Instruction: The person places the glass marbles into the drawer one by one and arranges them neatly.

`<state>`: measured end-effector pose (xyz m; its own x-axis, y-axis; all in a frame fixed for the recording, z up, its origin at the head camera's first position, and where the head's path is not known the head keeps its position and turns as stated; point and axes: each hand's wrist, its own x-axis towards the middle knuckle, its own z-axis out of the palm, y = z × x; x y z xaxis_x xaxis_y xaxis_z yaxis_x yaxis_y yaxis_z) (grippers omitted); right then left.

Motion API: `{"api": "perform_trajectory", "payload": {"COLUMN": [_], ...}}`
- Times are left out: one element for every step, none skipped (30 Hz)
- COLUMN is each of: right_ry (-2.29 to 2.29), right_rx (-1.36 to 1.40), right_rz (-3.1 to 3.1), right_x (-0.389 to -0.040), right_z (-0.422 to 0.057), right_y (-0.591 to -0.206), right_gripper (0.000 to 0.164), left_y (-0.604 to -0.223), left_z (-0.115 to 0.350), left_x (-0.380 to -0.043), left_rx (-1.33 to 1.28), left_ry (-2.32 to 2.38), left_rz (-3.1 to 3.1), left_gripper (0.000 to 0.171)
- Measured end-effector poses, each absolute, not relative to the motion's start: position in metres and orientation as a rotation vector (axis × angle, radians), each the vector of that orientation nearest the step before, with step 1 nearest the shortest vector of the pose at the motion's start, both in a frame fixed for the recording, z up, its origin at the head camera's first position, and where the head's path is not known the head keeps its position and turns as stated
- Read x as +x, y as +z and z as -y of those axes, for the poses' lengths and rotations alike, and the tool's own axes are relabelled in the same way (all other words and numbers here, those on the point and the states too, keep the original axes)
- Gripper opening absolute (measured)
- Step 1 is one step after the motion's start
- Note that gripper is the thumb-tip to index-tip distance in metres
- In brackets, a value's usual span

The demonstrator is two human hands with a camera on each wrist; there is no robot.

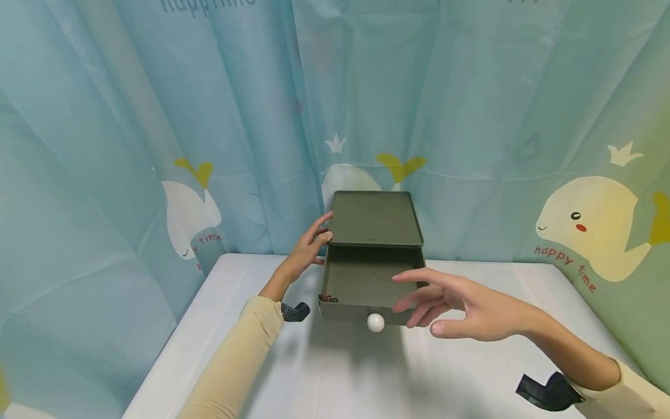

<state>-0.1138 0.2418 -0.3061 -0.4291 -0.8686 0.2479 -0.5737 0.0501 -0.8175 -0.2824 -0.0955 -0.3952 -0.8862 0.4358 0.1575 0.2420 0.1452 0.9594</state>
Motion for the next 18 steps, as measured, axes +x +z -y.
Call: {"api": "perform_trajectory", "payload": {"right_ry": [-1.322, -1.318, -1.312, -1.304, -1.292, -1.280, -1.265, -1.257, -1.251, -1.242, -1.237, -1.229, -1.221, -1.218, -1.214, -1.210, -1.208, -1.211], "right_rx": [-1.458, -1.444, -1.419, -1.391, -1.360, -1.335, -1.307, -1.264, -1.240, -1.216, -1.206, -1.192, -1.175, -1.158, -1.153, -1.141, -1.142, -1.144], "right_rz": [-2.019, -2.017, -2.016, -2.014, -2.013, -2.009, -2.005, -1.994, -1.980, -1.966, -1.952, -1.942, -1.935, -1.925, -1.917, -1.914, -1.913, -1.909], "right_x": [-0.113, -0.112, -0.111, -0.110, -0.109, -0.108, -0.107, -0.106, -0.106, -0.105, -0.105, -0.105, -0.105, -0.105, -0.105, -0.105, -0.105, -0.105], "right_z": [-0.242, -0.242, -0.242, -0.243, -0.242, -0.242, -0.241, -0.240, -0.239, -0.238, -0.237, -0.235, -0.234, -0.233, -0.231, -0.229, -0.228, -0.226], "right_y": [-0.308, -0.310, -0.311, -0.314, -0.316, -0.319, -0.322, -0.325, -0.328, -0.331, -0.335, -0.338, -0.341, -0.344, -0.347, -0.350, -0.353, -0.355], "right_gripper": [0.074, 0.075, 0.074, 0.074, 0.073, 0.072, 0.071, 0.071, 0.070, 0.070, 0.070, 0.070, 0.071, 0.071, 0.072, 0.073, 0.074, 0.074], "left_y": [-0.395, -0.395, -0.394, -0.394, -0.394, -0.394, -0.395, -0.395, -0.395, -0.395, -0.395, -0.395, -0.395, -0.395, -0.395, -0.396, -0.396, -0.396], "left_z": [0.095, 0.095, 0.095, 0.096, 0.096, 0.096, 0.096, 0.096, 0.097, 0.097, 0.097, 0.097, 0.097, 0.097, 0.097, 0.097, 0.097, 0.097], "left_x": [-0.282, -0.282, -0.282, -0.282, -0.282, -0.282, -0.282, -0.282, -0.282, -0.283, -0.283, -0.283, -0.283, -0.284, -0.284, -0.284, -0.284, -0.284], "left_rx": [0.675, 0.676, 0.676, 0.676, 0.676, 0.675, 0.673, 0.675, 0.676, 0.676, 0.678, 0.679, 0.680, 0.680, 0.680, 0.681, 0.683, 0.684], "left_ry": [1.838, 1.838, 1.838, 1.838, 1.838, 1.836, 1.836, 1.835, 1.834, 1.833, 1.830, 1.828, 1.827, 1.825, 1.825, 1.825, 1.825, 1.825], "left_rz": [-2.253, -2.252, -2.252, -2.250, -2.250, -2.251, -2.250, -2.251, -2.251, -2.251, -2.252, -2.251, -2.250, -2.251, -2.250, -2.250, -2.248, -2.247], "left_gripper": [0.059, 0.059, 0.059, 0.059, 0.060, 0.060, 0.060, 0.060, 0.060, 0.060, 0.060, 0.059, 0.059, 0.060, 0.060, 0.060, 0.060, 0.060]}}
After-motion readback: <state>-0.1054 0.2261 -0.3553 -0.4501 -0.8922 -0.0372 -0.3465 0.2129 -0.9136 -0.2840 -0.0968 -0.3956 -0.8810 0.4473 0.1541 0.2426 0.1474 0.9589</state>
